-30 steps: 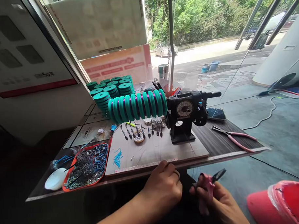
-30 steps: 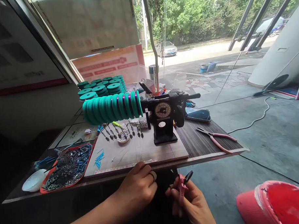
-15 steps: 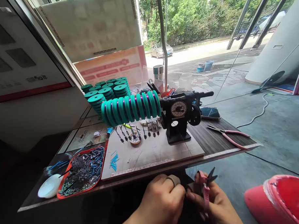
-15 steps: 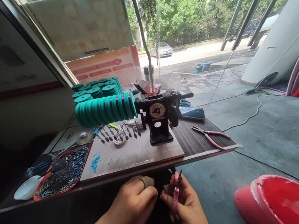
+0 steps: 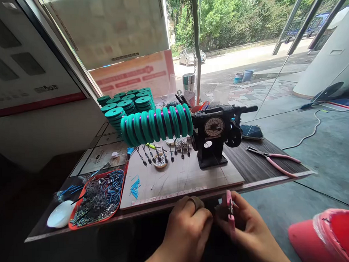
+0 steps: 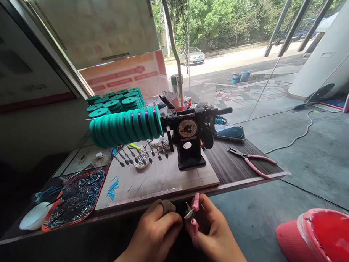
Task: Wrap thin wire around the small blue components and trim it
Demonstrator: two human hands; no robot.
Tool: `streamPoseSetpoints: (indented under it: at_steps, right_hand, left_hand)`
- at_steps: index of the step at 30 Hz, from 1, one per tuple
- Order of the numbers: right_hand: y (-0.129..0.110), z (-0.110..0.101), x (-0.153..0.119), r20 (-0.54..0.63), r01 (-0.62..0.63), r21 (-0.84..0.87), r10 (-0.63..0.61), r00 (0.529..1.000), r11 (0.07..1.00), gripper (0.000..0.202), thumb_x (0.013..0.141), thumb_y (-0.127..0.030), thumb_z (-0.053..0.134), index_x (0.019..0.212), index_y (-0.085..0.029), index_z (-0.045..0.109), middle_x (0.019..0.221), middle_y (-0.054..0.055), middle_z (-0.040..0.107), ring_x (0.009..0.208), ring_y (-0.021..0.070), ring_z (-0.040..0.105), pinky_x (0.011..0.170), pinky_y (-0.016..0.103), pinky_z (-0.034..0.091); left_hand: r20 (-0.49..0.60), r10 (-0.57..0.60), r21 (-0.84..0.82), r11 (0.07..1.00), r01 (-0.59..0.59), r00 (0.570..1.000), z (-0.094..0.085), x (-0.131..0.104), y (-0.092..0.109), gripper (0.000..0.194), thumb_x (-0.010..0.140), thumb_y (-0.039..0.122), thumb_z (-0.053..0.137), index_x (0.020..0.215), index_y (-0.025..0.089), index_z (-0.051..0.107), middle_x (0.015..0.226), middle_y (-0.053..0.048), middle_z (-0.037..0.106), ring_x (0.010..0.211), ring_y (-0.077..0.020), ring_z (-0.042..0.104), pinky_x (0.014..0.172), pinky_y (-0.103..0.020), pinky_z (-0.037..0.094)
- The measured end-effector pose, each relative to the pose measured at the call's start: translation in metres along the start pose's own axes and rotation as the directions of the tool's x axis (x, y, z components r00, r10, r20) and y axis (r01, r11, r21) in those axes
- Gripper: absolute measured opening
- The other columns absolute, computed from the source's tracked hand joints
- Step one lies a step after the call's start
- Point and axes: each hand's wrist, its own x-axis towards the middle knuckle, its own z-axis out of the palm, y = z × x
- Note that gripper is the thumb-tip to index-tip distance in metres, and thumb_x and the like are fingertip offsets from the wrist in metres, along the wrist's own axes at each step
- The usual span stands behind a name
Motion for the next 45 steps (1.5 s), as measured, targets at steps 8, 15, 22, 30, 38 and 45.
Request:
streamPoseSetpoints:
  at_steps: [8, 15, 22, 30, 38, 45]
  right_hand:
    - [0.018, -0.012, -0.007, -0.242, 0.171, -0.276, -0.241, 0.940, 0.946, 0.024, 0.076, -0.039, 0.060, 0.093, -0.026, 0.047, 0.094, 0.001, 0.064, 0.058, 0.0107, 0.054, 0.057, 0.021, 0.044]
    - [0.044, -0.021, -0.004, 0.039, 0.341, -0.682, -0.435, 0.900, 0.646, 0.024, 0.076, -0.029, 0.048, 0.100, -0.027, 0.046, 0.061, -0.004, 0.060, 0.054, 0.0173, 0.058, 0.055, 0.026, 0.043]
    - [0.024, -0.058, 0.000, -0.195, 0.124, -0.837, -0.503, 0.842, 0.533, 0.016, 0.084, -0.038, 0.041, 0.094, -0.025, 0.043, 0.086, 0.002, 0.065, 0.057, 0.0147, 0.062, 0.050, 0.023, 0.045]
    - [0.041, -0.054, 0.002, 0.005, 0.368, -0.813, -0.625, 0.781, 0.452, 0.017, 0.091, -0.040, 0.037, 0.091, -0.023, 0.042, 0.112, 0.012, 0.061, 0.051, 0.0108, 0.059, 0.050, 0.024, 0.048]
    - [0.045, -0.047, 0.004, 0.079, 0.447, -0.766, -0.622, 0.779, 0.462, 0.015, 0.093, -0.037, 0.034, 0.092, -0.024, 0.041, 0.087, 0.007, 0.068, 0.051, 0.0124, 0.061, 0.048, 0.022, 0.047]
    - [0.047, -0.042, 0.008, 0.242, 0.529, -0.806, -0.668, 0.704, 0.266, 0.006, 0.084, -0.021, 0.036, 0.088, -0.024, 0.040, 0.055, -0.003, 0.060, 0.042, 0.0139, 0.057, 0.043, 0.022, 0.042]
  left_hand:
    - [-0.241, -0.088, 0.136, 0.983, 0.123, 0.967, 0.018, 0.011, -0.014, 0.013, 0.080, 0.013, 0.054, 0.074, 0.019, 0.063, 0.078, -0.006, 0.062, 0.071, -0.0203, 0.057, 0.066, -0.034, 0.048]
    - [-0.234, -0.060, 0.171, 0.980, 0.102, 0.970, 0.017, 0.015, -0.012, 0.014, 0.079, 0.011, 0.053, 0.073, 0.018, 0.064, 0.076, -0.007, 0.063, 0.069, -0.0216, 0.056, 0.063, -0.035, 0.045]
    - [-0.190, -0.002, 0.169, 0.985, 0.034, 0.982, 0.036, 0.030, -0.002, 0.011, 0.077, 0.009, 0.057, 0.071, 0.018, 0.060, 0.080, -0.004, 0.063, 0.068, -0.0183, 0.055, 0.063, -0.032, 0.042]
    - [-0.183, 0.011, 0.210, 0.977, 0.028, 0.983, 0.046, 0.042, 0.000, 0.012, 0.076, 0.007, 0.056, 0.071, 0.017, 0.060, 0.084, -0.006, 0.064, 0.068, -0.0194, 0.056, 0.062, -0.033, 0.042]
    - [-0.141, 0.006, 0.238, 0.971, 0.028, 0.990, 0.045, 0.049, 0.001, 0.015, 0.074, 0.006, 0.057, 0.067, 0.018, 0.061, 0.083, -0.005, 0.064, 0.067, -0.0196, 0.055, 0.062, -0.033, 0.042]
    - [-0.164, 0.060, 0.250, 0.968, -0.017, 0.985, 0.044, 0.052, -0.001, 0.018, 0.081, 0.012, 0.051, 0.069, 0.018, 0.064, 0.077, -0.007, 0.063, 0.064, -0.0203, 0.054, 0.056, -0.032, 0.042]
